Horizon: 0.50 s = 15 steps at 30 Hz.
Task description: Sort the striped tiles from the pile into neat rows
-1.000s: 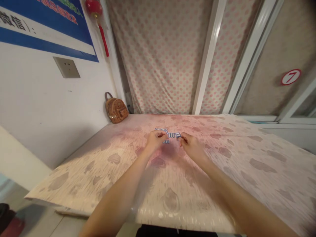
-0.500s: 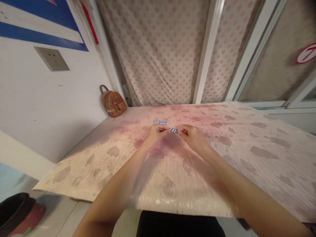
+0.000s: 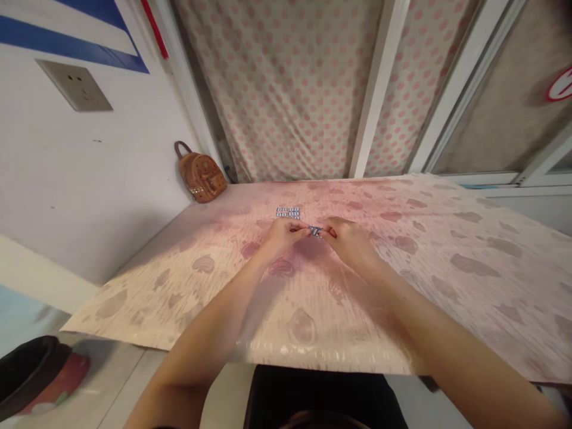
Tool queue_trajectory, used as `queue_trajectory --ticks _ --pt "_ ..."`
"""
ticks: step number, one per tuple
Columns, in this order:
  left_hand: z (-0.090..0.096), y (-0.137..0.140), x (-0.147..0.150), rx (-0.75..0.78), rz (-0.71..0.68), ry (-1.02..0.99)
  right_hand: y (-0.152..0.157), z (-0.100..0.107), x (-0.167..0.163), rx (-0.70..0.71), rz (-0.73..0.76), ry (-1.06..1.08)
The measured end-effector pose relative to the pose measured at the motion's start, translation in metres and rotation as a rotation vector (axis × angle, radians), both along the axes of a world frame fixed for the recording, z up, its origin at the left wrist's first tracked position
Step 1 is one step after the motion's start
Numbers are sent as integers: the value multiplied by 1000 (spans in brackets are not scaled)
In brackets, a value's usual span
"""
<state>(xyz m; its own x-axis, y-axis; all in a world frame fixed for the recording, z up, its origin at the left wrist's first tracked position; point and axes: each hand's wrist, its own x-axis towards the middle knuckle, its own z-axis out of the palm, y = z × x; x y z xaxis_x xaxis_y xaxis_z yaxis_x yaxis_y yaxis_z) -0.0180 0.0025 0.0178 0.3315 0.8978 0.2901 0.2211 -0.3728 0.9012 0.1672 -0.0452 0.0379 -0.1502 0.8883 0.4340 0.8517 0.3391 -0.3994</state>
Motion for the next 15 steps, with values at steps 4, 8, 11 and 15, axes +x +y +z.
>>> queue_trajectory --ticks 4,8,11,15 --pt "2 -1 2 -14 0 -2 -1 0 -1 -15 1 -3" --pt "-1 0 1 -15 -1 10 -1 -1 -1 -13 3 -8" --pt "-4 2 1 -11 -20 14 0 -1 -1 -1 10 -16" --pt "-3 2 1 -29 -28 -24 0 -2 0 6 -10 -5"
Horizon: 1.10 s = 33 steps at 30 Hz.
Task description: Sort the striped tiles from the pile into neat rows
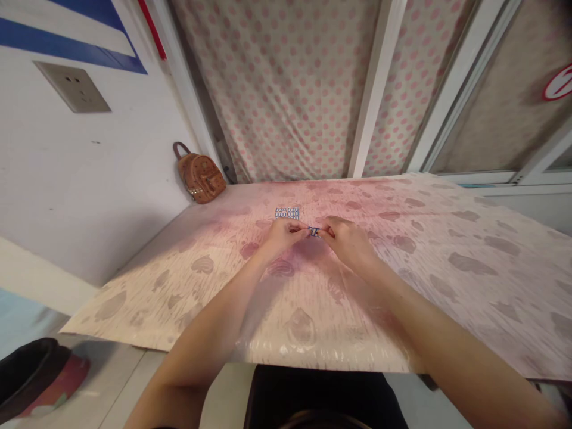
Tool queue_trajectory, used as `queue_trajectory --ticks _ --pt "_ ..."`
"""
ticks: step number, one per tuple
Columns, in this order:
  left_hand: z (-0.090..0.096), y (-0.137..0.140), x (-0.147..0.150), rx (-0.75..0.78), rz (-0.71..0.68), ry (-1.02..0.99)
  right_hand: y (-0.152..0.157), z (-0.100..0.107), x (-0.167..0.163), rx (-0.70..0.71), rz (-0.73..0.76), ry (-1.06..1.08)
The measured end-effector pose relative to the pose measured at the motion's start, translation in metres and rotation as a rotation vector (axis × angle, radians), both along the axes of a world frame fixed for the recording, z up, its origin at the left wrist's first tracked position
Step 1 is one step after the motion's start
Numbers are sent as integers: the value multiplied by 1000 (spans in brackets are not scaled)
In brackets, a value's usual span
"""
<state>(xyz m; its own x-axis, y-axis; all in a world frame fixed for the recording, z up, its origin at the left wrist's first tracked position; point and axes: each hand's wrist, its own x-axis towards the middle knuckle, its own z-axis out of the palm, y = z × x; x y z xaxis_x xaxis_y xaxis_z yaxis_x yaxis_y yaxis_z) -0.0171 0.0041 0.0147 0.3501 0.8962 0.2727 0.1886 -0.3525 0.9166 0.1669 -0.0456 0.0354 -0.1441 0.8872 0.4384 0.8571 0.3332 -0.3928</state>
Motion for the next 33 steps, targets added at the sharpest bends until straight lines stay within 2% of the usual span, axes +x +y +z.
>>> queue_trajectory --ticks 3,8,19,22,25,29,33 --pt "6 -3 0 -37 8 -58 1 -1 0 52 14 21" --pt "14 -6 -2 -126 12 -114 3 -2 0 126 175 -87" --pt "12 -5 -3 -166 -32 -137 2 1 -1 117 180 -33" --pt "12 -5 -3 -162 -5 -142 4 -2 -1 67 148 87" --pt "12 -4 -3 -143 10 -151 8 -6 0 -28 111 311" --pt "13 -4 -1 -115 6 -158 14 -8 3 -151 195 587" --pt "14 -4 0 -123 -22 -159 14 -7 1 -185 249 723"
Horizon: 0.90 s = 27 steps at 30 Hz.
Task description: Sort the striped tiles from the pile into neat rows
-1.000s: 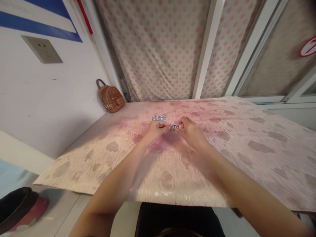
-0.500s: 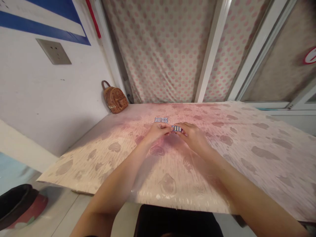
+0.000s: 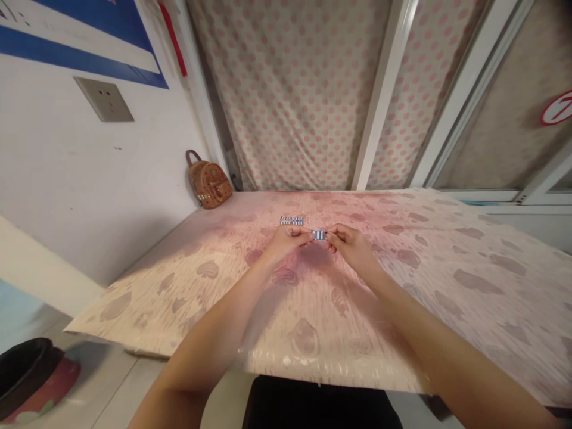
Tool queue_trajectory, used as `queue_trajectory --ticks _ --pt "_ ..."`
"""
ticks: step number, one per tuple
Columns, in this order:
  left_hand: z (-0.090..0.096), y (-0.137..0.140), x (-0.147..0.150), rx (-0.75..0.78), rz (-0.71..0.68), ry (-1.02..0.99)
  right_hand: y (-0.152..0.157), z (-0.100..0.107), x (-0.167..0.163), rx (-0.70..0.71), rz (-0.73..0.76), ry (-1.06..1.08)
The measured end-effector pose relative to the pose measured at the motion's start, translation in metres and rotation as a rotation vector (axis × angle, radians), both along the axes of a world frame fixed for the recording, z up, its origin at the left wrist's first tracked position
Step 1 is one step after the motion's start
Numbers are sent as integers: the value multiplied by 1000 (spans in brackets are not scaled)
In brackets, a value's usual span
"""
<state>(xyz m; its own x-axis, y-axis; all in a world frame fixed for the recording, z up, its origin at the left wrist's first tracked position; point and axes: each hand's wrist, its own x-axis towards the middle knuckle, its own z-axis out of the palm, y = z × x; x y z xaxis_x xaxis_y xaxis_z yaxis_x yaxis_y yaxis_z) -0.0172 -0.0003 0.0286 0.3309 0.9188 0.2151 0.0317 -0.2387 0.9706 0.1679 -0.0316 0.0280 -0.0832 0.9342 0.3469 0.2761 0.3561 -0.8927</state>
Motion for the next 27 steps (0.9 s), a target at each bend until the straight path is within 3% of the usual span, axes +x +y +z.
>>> queue_trajectory --ticks 7,13,17,22,27 --pt "-3 3 -3 -79 4 -35 -3 -4 -3 13 -38 -31" --pt "-9 5 0 0 15 -25 2 -11 -3 11 -35 -35" --pt "-11 19 -18 -33 126 -3 6 -13 -3 28 -18 10" --pt "-14 40 -57 -164 352 268 14 -20 5 25 -62 -8" --pt "-27 49 -67 -207 411 446 20 -29 8 19 -46 -40"
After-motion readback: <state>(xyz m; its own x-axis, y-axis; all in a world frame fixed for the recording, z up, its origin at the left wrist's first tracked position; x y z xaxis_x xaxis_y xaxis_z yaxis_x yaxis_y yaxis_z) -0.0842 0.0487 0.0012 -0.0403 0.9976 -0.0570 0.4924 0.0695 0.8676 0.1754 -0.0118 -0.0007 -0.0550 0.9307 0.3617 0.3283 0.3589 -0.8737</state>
